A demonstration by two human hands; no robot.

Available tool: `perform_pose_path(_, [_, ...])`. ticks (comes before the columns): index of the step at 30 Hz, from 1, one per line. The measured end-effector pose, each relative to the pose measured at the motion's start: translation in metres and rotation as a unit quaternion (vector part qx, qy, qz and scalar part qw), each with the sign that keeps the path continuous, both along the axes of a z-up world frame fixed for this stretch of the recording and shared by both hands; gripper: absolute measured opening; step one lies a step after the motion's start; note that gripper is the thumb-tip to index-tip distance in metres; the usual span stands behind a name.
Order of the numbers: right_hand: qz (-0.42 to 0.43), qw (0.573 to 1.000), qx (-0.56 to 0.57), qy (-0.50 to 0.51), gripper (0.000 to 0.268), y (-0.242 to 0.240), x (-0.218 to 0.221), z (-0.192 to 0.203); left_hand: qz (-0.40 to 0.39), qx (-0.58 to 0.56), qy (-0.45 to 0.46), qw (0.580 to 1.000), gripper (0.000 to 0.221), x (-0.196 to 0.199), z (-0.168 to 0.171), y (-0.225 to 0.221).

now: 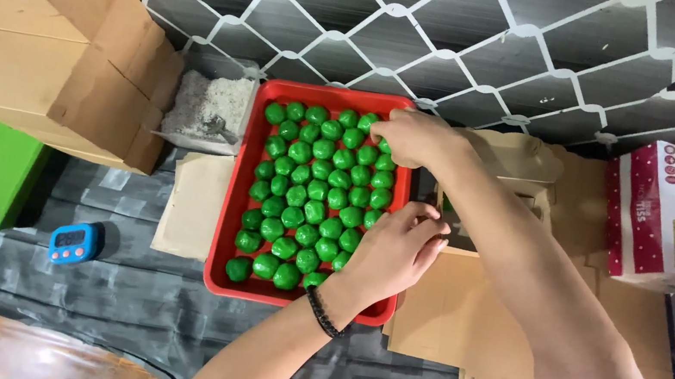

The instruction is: Filling a small cardboard box with green spherical items and adding a white powder with a spoon.

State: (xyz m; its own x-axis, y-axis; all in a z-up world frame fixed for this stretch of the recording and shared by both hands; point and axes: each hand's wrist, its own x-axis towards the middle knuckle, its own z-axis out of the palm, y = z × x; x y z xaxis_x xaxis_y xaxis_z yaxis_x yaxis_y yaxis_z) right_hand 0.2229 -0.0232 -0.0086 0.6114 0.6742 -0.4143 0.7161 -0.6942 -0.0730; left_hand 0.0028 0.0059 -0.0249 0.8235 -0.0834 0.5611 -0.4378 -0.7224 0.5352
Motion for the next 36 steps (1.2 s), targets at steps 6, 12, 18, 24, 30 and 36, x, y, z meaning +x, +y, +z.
perform_pose_path(6, [0.028,0.999,0.003,0.03,0.04,0.0,-0.013,0.029,0.008,0.001,-0.005,1.0,0.018,0.0,-0.002,-0.001])
perform_pose_path(12, [0.025,0.995,0.079,0.048,0.04,-0.012,-0.028,0.054,0.002,-0.01,0.013,1.0,0.016,-0.003,0.004,0.001])
perform_pose_path(18, [-0.025,0.983,0.174,0.057,0.037,-0.016,-0.036,0.07,-0.01,-0.023,0.028,0.999,0.018,-0.004,0.005,0.003])
perform_pose_path(24, [-0.028,0.97,0.238,0.049,0.04,-0.041,-0.053,0.103,0.005,-0.041,0.026,0.999,0.018,0.001,-0.01,-0.002])
perform_pose_path(30, [-0.05,0.943,0.325,0.057,0.045,-0.081,-0.059,0.099,0.018,-0.036,0.011,0.999,0.024,0.004,-0.008,0.003])
perform_pose_path(36, [-0.094,0.928,0.355,0.066,0.048,-0.117,-0.072,0.1,-0.011,-0.001,-0.007,1.0,0.029,-0.004,0.005,0.0])
